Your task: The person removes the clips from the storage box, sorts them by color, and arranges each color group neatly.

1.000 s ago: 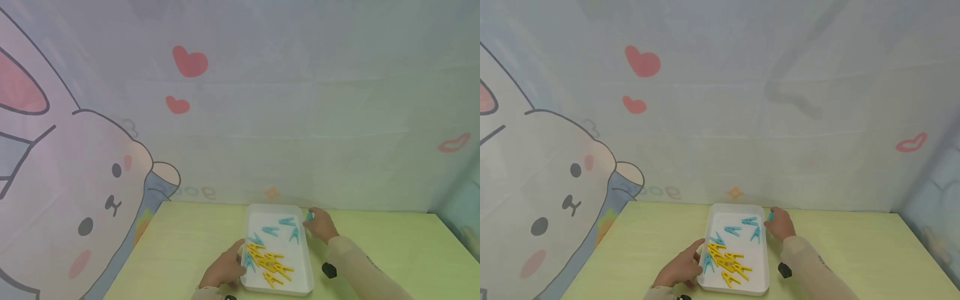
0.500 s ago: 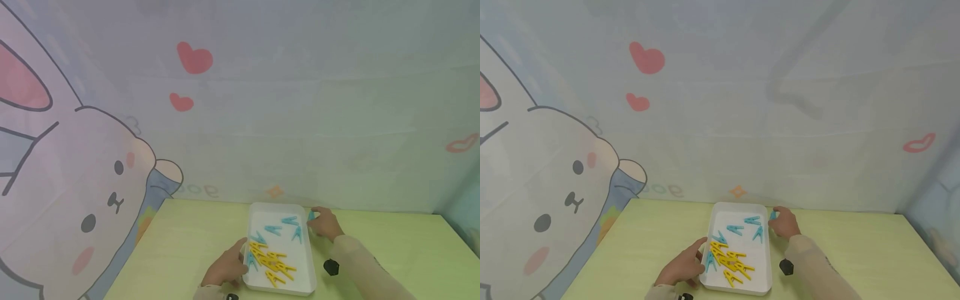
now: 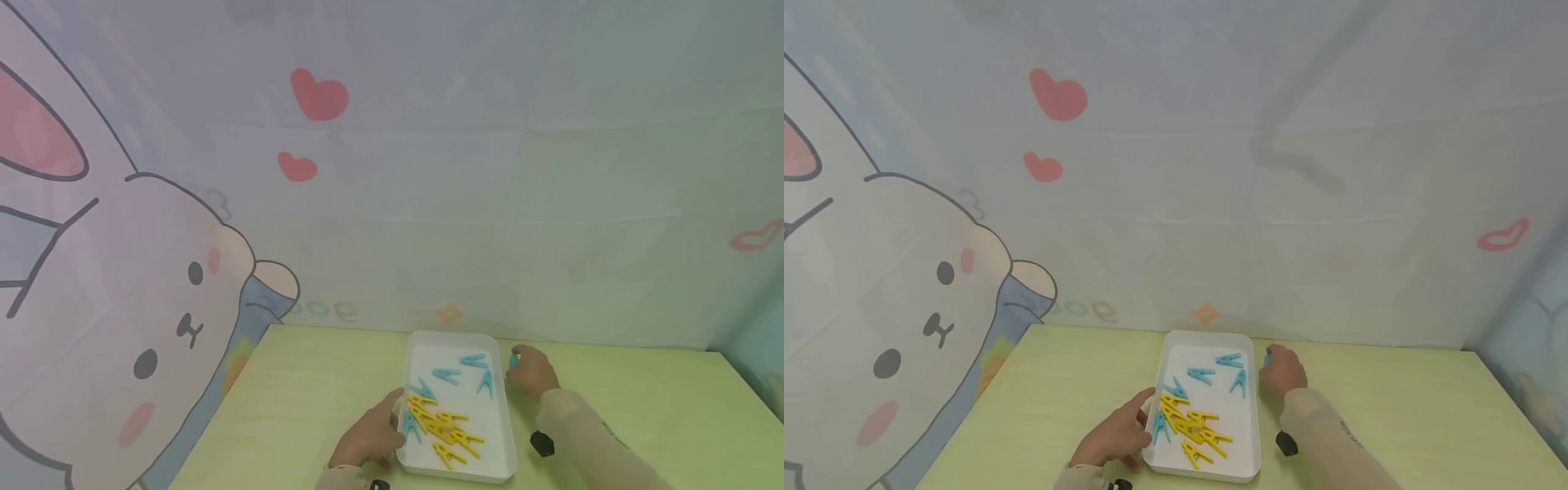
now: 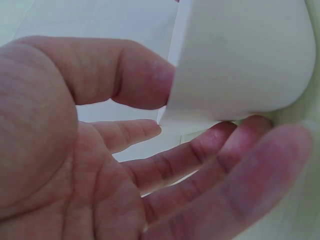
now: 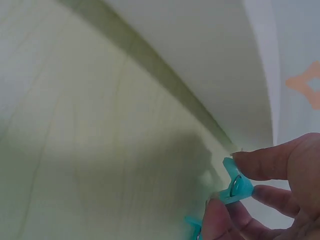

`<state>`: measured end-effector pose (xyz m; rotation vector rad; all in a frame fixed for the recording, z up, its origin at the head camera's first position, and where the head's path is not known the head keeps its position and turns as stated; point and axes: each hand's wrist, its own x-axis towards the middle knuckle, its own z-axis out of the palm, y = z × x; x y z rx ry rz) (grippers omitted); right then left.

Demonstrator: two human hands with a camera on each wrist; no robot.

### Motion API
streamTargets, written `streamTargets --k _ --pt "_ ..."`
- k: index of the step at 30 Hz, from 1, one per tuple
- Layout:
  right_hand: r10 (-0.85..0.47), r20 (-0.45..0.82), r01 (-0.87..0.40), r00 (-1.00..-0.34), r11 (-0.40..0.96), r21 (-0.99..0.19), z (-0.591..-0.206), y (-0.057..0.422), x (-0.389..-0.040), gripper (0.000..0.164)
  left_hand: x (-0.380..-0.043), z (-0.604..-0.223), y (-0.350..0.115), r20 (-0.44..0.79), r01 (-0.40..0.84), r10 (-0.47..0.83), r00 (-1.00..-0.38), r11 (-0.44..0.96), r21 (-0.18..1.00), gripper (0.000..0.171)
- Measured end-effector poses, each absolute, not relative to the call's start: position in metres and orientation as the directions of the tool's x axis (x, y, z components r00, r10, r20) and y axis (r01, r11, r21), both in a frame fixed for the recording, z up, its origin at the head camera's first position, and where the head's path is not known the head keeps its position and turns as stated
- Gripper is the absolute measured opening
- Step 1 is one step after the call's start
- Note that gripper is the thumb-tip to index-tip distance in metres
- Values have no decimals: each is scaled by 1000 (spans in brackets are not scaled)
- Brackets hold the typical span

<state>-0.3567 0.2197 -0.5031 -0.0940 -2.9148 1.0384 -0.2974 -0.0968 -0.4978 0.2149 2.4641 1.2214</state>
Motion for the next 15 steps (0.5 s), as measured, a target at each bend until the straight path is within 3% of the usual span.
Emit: streamTargets --k 15 --pt "-30 40 -45 -999 876 -480 -501 212 -356 41 -296 -493 -97 -272 -44 294 -916 602 797 77"
